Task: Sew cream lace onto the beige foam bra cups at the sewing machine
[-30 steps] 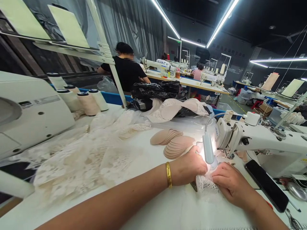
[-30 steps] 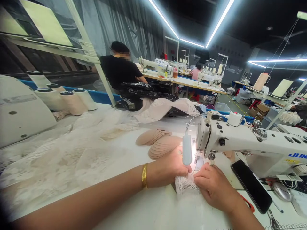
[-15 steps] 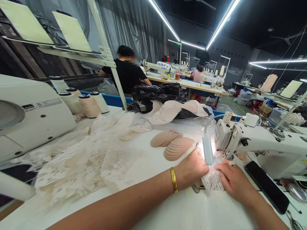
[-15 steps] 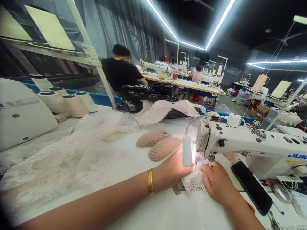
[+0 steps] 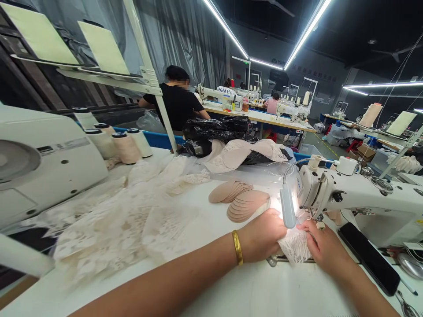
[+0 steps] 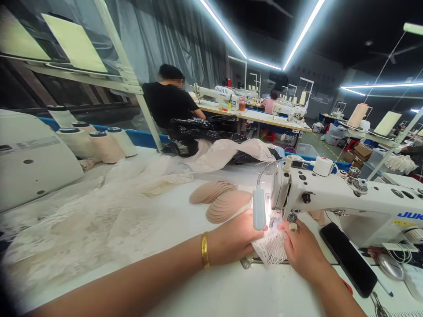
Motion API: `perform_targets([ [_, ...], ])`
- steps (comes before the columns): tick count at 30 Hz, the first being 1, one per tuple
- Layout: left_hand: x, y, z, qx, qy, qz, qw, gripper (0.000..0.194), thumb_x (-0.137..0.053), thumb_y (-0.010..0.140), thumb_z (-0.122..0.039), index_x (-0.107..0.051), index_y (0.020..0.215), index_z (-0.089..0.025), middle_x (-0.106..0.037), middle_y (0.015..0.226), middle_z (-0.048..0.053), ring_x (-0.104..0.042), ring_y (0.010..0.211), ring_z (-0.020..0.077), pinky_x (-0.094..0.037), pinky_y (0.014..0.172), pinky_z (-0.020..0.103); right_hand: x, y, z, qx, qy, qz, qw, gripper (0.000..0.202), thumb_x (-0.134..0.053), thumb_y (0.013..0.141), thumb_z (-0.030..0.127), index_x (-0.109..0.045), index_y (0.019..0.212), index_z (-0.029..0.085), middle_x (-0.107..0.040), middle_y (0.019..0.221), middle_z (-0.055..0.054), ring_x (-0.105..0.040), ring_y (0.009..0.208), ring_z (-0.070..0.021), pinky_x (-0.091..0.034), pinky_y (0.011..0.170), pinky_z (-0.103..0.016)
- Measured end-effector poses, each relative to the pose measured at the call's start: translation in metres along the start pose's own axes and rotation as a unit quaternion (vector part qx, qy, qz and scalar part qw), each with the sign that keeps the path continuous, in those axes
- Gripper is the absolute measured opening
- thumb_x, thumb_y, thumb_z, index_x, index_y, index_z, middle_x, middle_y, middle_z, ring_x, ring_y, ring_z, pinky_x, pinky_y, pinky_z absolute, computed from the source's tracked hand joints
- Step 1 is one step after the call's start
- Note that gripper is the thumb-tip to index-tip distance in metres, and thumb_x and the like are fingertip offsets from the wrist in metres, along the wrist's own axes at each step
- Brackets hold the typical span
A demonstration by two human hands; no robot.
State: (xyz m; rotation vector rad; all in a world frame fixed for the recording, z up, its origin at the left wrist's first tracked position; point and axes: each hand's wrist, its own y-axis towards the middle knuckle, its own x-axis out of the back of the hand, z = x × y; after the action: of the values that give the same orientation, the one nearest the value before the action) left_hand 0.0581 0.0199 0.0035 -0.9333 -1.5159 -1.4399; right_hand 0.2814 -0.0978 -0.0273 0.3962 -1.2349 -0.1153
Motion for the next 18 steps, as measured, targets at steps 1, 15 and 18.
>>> perform_targets([
  [1, 0.006, -0.001, -0.001, 0.009, -0.001, 0.018, 1.0, 0.014, -0.069, 0.082, -0.02, -0.058, 0.073, -0.019, -0.064, 0.083, 0.004, -0.061, 0.085, 0.0239, -0.044, 0.089, 0.04, 0.0, -0.001, 0.001, 0.008, -0.017, -0.007, 1.0, 0.035, -0.04, 0.093, 0.009, -0.062, 0.117, 0.023, -0.072, 0.097, -0.007, -0.065, 0.085, -0.0244, -0.05, 0.071, -0.033],
  [15, 0.03, -0.004, -0.015, 0.032, -0.068, 0.136, 0.988, 0.022, -0.064, 0.063, -0.006, -0.054, 0.077, -0.02, -0.063, 0.086, 0.004, -0.055, 0.074, 0.0202, -0.038, 0.06, 0.031, -0.007, 0.003, 0.019, 0.114, -0.069, -0.029, 0.991, 0.029, -0.043, 0.083, -0.001, -0.057, 0.094, 0.022, -0.063, 0.088, -0.005, -0.057, 0.082, -0.0231, -0.042, 0.068, -0.032],
  [18, 0.028, -0.004, -0.014, 0.022, -0.028, 0.125, 0.992, 0.019, -0.066, 0.063, -0.009, -0.054, 0.074, -0.019, -0.065, 0.09, 0.004, -0.055, 0.078, 0.0217, -0.036, 0.066, 0.034, -0.014, 0.005, 0.008, 0.107, -0.091, -0.028, 0.99, 0.031, -0.04, 0.077, -0.004, -0.056, 0.082, 0.023, -0.062, 0.082, -0.004, -0.054, 0.073, -0.0211, -0.04, 0.063, -0.031],
])
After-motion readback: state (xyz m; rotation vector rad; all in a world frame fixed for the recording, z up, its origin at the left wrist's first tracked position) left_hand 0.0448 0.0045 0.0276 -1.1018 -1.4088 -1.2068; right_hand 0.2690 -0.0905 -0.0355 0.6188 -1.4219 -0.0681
